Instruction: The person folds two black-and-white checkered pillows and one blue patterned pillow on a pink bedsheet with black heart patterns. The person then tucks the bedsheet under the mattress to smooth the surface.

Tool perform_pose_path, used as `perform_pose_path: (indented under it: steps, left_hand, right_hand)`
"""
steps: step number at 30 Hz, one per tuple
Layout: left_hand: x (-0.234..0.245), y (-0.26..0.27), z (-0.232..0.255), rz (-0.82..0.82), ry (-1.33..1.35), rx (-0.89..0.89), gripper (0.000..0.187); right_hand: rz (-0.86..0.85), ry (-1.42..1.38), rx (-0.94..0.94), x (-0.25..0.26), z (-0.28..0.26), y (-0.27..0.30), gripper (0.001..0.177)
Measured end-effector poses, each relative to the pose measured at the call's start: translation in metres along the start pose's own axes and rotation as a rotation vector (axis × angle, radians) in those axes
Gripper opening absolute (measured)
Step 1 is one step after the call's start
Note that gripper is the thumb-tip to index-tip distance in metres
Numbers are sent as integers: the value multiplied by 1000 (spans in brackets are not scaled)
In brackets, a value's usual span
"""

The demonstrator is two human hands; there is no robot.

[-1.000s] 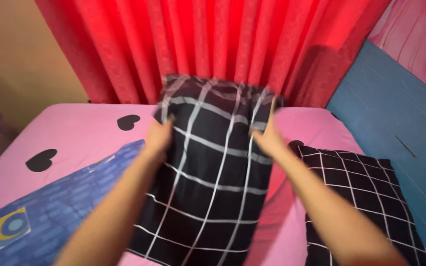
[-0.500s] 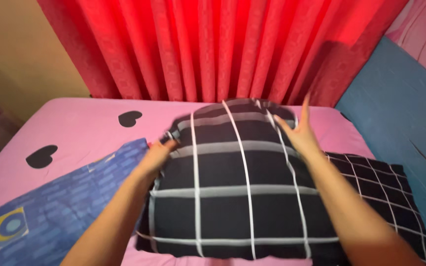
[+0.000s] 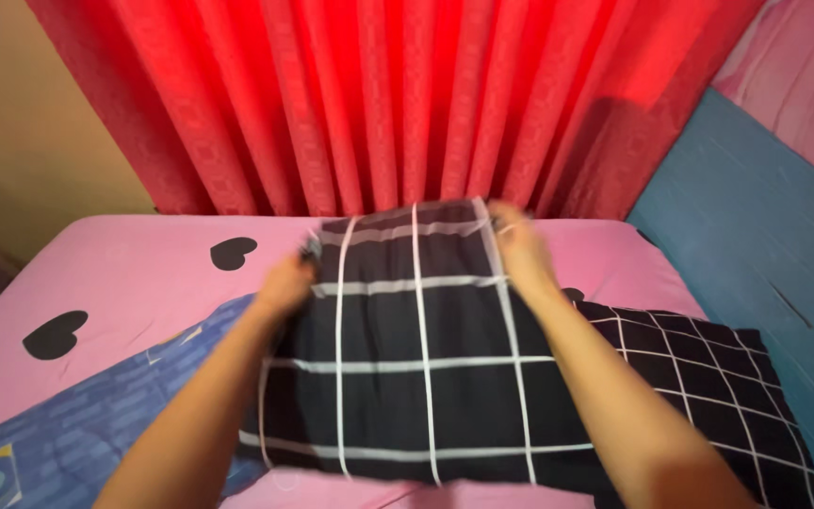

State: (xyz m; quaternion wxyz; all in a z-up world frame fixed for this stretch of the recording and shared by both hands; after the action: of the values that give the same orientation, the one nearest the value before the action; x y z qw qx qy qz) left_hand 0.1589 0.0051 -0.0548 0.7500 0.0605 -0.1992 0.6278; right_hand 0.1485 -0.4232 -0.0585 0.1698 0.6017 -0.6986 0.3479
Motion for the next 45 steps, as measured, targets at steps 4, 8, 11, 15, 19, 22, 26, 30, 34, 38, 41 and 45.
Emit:
perform_pose_path:
  steps: [4,8,11,15,19,22,26,30,34,38,41,45]
  left_hand:
    - [19,2,-66,170,-42,-95,44]
    - [-10,-13,-93,-114,-594,-16,46]
    - [25,-6,-69,49,-355,-82,52]
    - [54,23,-10,168,300,125,57]
    - [5,104,24,-218,663,365,70]
    - [-44,147,0,-625,250,478,109]
    - [-14,122,-47,-323,307,618,130]
    - [23,63,-34,-385,82,493,105]
    - [36,-1,-25,-356,-196,143,81]
    - [42,-36,-91,-359,-524,77,64]
    - [26,-45,-112,-357,-763,15,52]
    - [22,-56,-77,-271,-738,160,41]
  right_hand:
    - [-180,96,-208,-27,26,9,27]
    - [-161,154,254,-27,-25,11,27]
    - [111,-67,284,3,-35,6,24]
    - [29,-510,336,54,-14,6,49]
    - [-706,-780,-413,-23,46,105,92]
    - [-704,-429,-294,-83,58,147,122]
    - [-549,-411,-334,-86,66,88,113]
    - [-482,-212,28,-27,-4,23,98]
    - [-319,-30,164,8,-57,-2,87]
    - [-376,167,-70,-21,2,-13,65]
    - [-611,222,164,-68,35,-9,55]
    - [-722,-239,43,-66,50,-11,56]
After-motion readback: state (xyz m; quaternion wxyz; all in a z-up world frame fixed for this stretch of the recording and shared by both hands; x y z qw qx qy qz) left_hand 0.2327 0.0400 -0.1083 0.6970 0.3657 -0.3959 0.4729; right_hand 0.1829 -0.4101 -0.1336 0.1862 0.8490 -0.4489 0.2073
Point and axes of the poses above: each hand's wrist, its own y-axis away from the middle knuckle, its own x-axis out of the back of the hand, z = x × y, the point moved 7 cm from there along -y, towards the middle knuckle, and after that the axes turned 14 degrees about -z, right-handed, at the moved point
